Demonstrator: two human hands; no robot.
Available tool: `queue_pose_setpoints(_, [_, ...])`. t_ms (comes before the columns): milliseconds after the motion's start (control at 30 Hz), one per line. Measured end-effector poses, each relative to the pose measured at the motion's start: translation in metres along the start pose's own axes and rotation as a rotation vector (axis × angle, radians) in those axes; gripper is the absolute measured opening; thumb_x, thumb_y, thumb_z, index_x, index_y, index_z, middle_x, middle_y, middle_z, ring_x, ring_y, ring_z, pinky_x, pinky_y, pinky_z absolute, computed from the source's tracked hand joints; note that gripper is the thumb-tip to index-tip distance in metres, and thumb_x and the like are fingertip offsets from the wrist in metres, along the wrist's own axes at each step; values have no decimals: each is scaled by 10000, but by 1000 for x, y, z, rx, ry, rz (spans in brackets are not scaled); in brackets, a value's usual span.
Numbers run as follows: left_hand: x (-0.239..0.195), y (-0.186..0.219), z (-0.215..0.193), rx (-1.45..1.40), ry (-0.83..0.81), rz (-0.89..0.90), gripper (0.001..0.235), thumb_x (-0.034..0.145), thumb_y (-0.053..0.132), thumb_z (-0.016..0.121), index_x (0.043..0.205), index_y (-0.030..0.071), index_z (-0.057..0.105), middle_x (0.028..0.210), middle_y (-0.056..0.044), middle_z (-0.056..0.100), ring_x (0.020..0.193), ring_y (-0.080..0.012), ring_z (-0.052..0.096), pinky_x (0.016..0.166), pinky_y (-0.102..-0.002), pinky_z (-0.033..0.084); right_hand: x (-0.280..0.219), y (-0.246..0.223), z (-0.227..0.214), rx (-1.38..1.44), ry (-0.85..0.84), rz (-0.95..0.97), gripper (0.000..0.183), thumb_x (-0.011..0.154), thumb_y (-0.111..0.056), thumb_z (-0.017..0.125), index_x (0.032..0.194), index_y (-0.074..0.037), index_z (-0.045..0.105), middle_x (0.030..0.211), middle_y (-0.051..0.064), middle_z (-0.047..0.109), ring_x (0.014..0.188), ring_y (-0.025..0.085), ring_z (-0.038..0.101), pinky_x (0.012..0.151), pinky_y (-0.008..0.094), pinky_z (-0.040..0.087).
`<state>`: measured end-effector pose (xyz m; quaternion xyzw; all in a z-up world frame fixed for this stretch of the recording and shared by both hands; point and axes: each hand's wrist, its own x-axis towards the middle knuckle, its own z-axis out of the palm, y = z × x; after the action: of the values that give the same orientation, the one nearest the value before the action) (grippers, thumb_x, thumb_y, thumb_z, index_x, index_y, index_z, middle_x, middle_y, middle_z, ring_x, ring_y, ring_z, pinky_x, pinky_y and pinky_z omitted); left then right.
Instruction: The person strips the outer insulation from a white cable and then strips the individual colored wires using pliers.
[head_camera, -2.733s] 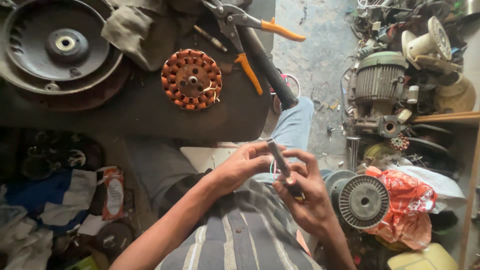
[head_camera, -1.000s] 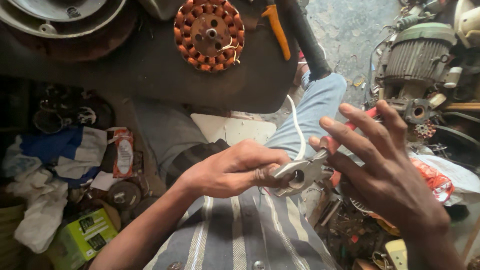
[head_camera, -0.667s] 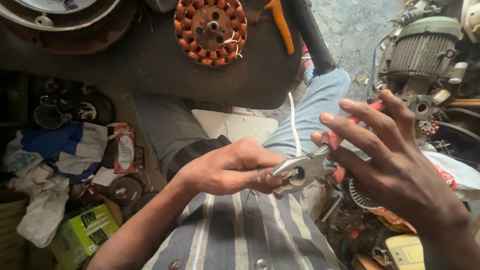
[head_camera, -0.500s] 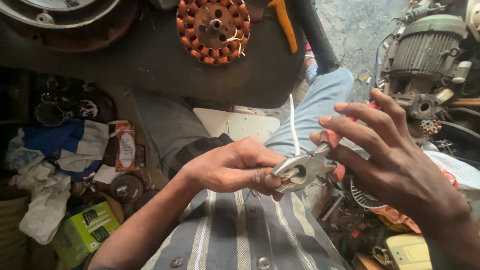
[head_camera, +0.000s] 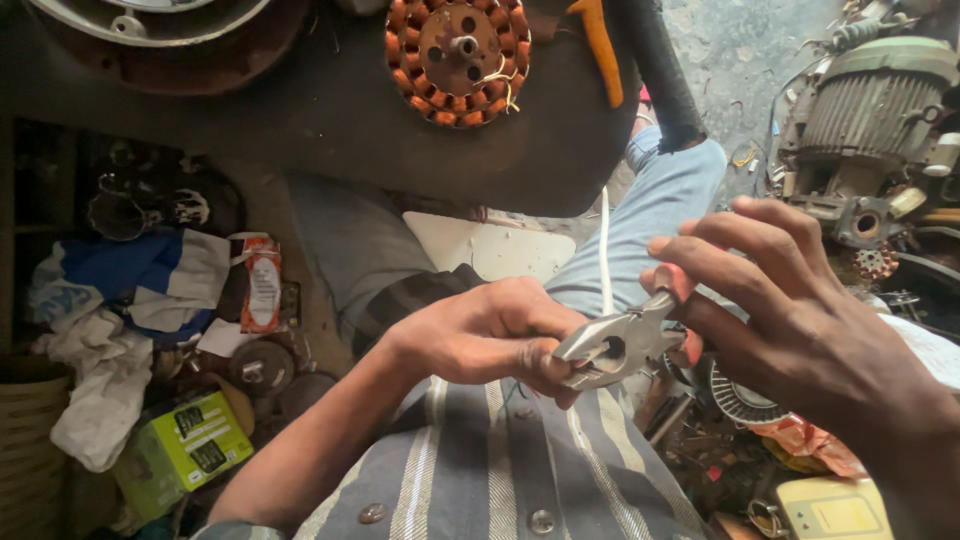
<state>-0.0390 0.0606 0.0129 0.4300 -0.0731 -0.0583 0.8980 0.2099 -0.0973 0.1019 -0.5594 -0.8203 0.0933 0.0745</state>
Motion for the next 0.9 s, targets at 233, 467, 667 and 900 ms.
queue_pose_setpoints(233, [-1, 7, 2, -51, -63, 42, 540, 1103, 488, 617, 1044, -48, 652, 908, -41, 678, 856, -97, 677, 751, -241, 559, 6, 2, 0, 61, 46, -76, 599, 760, -271, 757, 1269, -24, 561, 1409, 132, 493, 1308, 329, 492, 1170, 636, 391])
queue_pose_setpoints(467, [-2, 5, -1, -67, -124, 145, 494, 1145, 416, 611, 926, -26, 646, 844, -68, 698, 757, -95, 631, 683, -242, 503, 12, -3, -12, 63, 54, -100, 422, 742, -193, 750, 1113, -13, 661, 1269, 107, 572, 1189, 325, 573, 1025, 577, 459])
queue_pose_setpoints(667, [-2, -7, 4, -195, -83, 183, 458, 1110, 386, 662, 940, -39, 678, 825, -98, 702, 734, -141, 659, 670, -272, 517, 24, -14, -16, 4, 199, -82, 194, 801, -92, 764, 954, 3, 694, 1115, 116, 618, 1030, 329, 648, 852, 529, 532])
queue_pose_setpoints(900, [-4, -23, 8, -393, -65, 141, 440, 1066, 354, 716, 974, -75, 679, 885, -143, 676, 807, -207, 705, 725, -321, 581, 39, -23, -11, -27, 368, -75, 85, 821, 11, 750, 825, 61, 681, 903, 132, 638, 822, 335, 678, 703, 477, 578])
